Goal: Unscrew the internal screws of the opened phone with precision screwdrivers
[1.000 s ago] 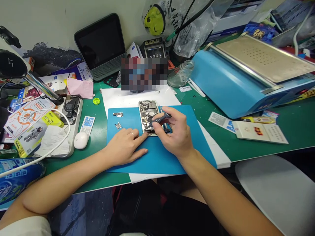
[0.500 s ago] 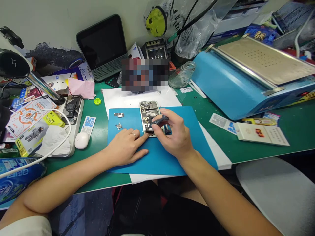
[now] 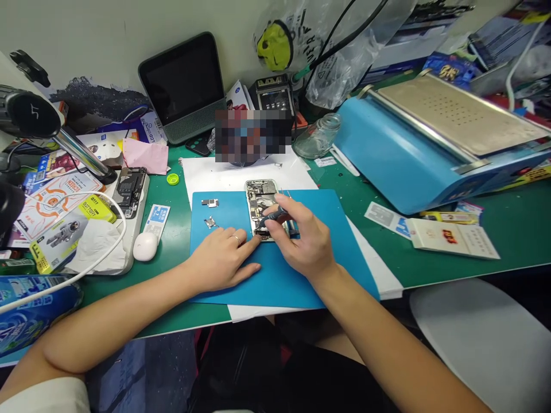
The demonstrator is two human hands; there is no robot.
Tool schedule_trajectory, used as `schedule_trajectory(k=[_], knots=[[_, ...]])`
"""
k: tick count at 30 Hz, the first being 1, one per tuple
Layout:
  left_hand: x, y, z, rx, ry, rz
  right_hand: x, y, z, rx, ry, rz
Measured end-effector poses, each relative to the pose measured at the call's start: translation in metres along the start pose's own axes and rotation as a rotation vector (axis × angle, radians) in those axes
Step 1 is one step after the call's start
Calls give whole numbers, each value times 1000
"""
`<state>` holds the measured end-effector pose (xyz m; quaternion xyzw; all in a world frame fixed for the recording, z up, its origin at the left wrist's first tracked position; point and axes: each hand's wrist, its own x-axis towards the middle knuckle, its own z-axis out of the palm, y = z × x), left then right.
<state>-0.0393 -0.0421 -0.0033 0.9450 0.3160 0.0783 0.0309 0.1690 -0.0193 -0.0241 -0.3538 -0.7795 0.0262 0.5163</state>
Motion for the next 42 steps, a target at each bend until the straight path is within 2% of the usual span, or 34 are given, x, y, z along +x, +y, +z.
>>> schedule_trajectory(k=[9,15,34,42], knots=[[0,0,1,-3,1,-3,2,-2,1,84,-25,-5],[0,-1,1,7,-11,-1,4,-2,3,23,-11,-31],[0,-1,2,3,-13,-6,7,-1,6,61,12,-81],[0,-1,1,1,-4,-9,9,-3,4,-45,30,-77]])
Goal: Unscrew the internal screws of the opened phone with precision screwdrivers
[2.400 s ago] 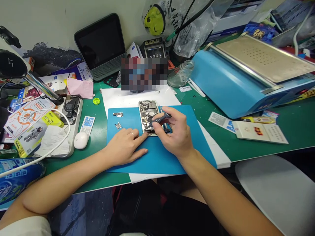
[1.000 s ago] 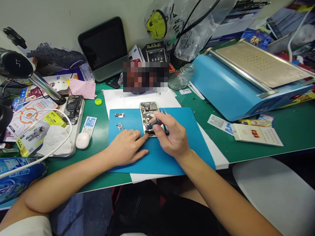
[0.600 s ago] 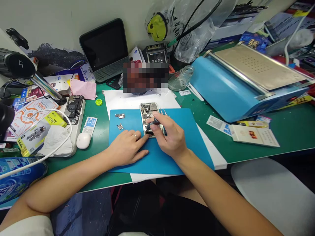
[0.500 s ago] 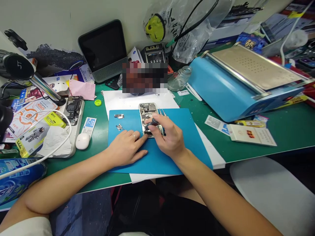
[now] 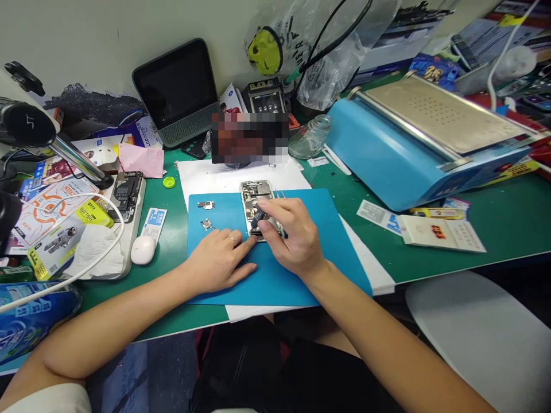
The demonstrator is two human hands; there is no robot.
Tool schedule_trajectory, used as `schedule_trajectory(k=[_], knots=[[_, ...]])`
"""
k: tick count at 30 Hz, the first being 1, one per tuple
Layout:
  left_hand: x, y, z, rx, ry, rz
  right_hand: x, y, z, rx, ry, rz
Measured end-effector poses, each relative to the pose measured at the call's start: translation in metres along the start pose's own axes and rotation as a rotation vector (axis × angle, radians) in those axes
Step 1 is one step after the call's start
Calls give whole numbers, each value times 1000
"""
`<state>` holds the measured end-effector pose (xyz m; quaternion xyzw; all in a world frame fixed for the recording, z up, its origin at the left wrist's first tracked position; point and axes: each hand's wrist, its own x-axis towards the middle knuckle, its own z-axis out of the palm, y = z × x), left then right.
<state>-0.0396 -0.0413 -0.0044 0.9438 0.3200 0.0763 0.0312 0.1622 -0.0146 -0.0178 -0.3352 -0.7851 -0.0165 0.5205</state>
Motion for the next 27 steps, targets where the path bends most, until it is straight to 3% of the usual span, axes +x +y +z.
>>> schedule_trajectory(k=[27], knots=[[0,-1,0,-13,2,4,0,3,4,121,8,61]])
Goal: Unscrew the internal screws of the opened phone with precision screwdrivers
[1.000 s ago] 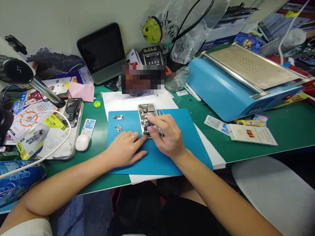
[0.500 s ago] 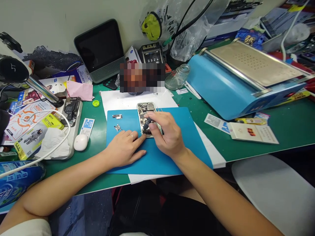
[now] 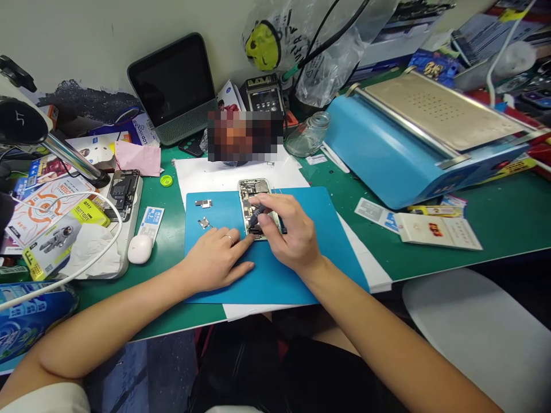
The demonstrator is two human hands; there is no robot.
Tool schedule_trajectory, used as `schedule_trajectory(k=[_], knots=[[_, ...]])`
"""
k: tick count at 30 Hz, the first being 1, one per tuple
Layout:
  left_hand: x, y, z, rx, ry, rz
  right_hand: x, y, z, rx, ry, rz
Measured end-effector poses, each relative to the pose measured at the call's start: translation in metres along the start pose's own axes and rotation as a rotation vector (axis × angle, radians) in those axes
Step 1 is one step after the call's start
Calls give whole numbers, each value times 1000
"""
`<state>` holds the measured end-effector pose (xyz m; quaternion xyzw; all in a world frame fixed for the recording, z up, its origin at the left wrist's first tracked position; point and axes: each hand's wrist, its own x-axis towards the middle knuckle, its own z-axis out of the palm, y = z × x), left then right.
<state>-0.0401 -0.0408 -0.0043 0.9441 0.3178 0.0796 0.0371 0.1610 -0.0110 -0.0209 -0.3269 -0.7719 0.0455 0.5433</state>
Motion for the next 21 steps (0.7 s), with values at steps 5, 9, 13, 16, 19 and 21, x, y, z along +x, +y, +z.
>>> schedule_trajectory(k=[5,9,13,16,19,21], knots=[[0,0,0,1,15,6,1,0,0,-4,10,-32],[1,0,0,9,12,6,2,2,-2,-71,48,-56],[0,0,0,9,20,8,3,0,-4,-35,61,-61],[0,0,1,3,21,9,4,0,-4,2,42,-26],[0,-1,1,-5,20,9,5,2,-3,-31,52,-43],[0,-1,1,-6,13,6,6,2,-3,-51,56,-52]])
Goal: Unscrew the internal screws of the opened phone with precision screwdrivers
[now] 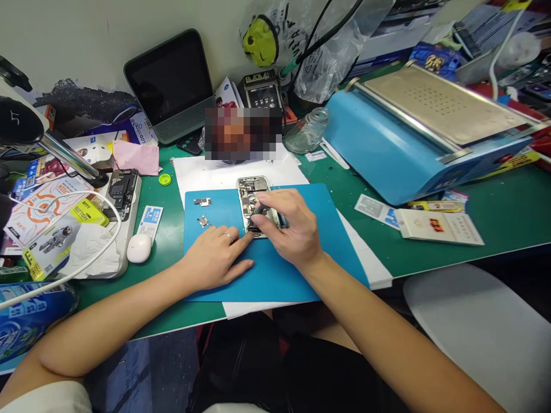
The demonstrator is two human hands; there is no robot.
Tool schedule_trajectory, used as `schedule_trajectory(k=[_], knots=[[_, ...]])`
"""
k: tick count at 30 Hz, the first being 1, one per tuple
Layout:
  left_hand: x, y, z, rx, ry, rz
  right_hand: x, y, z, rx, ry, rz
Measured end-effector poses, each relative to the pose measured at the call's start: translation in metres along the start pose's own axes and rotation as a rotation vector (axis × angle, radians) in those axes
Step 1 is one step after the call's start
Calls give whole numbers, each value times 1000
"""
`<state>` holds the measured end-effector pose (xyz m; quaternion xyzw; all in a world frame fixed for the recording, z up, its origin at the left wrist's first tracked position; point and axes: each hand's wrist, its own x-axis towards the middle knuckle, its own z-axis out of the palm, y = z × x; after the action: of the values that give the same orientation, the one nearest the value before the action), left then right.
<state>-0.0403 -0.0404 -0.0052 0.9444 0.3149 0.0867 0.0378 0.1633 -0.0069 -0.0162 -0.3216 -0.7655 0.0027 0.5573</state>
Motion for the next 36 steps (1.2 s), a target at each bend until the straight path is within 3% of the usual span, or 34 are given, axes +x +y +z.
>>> schedule_trajectory(k=[9,36], knots=[[1,0,0,-13,-4,-2,-4,-2,0,111,-33,79],[1,0,0,6,-14,0,-6,-3,1,98,-72,61]])
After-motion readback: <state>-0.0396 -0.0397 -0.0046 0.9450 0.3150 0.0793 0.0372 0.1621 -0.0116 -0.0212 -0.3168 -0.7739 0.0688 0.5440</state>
